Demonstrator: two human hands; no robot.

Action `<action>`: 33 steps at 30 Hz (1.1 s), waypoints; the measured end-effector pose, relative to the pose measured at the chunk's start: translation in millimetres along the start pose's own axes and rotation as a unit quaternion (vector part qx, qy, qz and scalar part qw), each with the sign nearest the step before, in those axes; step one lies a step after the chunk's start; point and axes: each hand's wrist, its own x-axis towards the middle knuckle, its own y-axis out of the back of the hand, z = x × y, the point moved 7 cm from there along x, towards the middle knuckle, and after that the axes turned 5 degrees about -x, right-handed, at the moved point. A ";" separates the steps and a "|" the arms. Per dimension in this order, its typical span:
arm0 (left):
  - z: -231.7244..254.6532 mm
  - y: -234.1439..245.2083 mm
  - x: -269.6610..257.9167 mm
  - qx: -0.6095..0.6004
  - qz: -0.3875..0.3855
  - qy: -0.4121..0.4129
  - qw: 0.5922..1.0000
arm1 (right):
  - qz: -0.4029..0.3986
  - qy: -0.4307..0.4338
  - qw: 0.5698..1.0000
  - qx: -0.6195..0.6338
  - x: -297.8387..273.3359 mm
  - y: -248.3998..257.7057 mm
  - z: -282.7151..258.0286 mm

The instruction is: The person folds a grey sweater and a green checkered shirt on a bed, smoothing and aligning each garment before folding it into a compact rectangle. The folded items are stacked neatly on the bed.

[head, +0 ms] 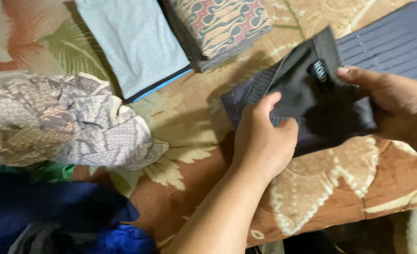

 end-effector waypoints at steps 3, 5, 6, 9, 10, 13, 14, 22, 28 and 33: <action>-4.2 -28.3 -0.1 0.103 -0.043 0.027 0.993 | 0.008 -0.044 0.997 -0.057 15.0 4.3 14.6; -3.5 -49.0 -1.2 0.152 -0.073 0.064 0.984 | -0.011 -0.008 0.991 -0.134 20.8 -1.1 15.6; 1.5 -58.2 -1.2 0.173 -0.080 0.062 0.980 | -0.020 0.011 0.985 -0.172 22.7 -1.7 14.8; 22.2 -82.2 1.9 0.211 -0.082 0.043 0.973 | -0.101 0.053 0.988 -0.103 28.3 1.6 9.0; 30.4 -89.4 1.9 0.209 -0.075 0.032 0.974 | -0.088 0.043 0.994 -0.054 32.2 16.7 5.4; 58.8 -118.7 5.4 0.208 -0.069 -0.052 0.974 | -0.063 0.058 0.995 0.049 47.2 72.3 -16.2; 67.4 -129.3 7.1 0.208 -0.069 -0.087 0.972 | -0.064 0.092 0.992 0.056 49.5 95.7 -29.2; 48.7 -200.3 28.9 0.309 -0.185 -0.018 0.933 | 0.063 0.056 0.992 -0.099 95.1 171.8 -35.8; 65.8 -223.3 33.1 0.313 -0.187 -0.079 0.928 | 0.156 0.075 0.980 -0.097 98.0 214.9 -58.6; 64.1 -237.5 35.7 0.311 -0.290 0.017 0.905 | 0.203 0.047 0.941 -0.265 107.1 237.2 -54.4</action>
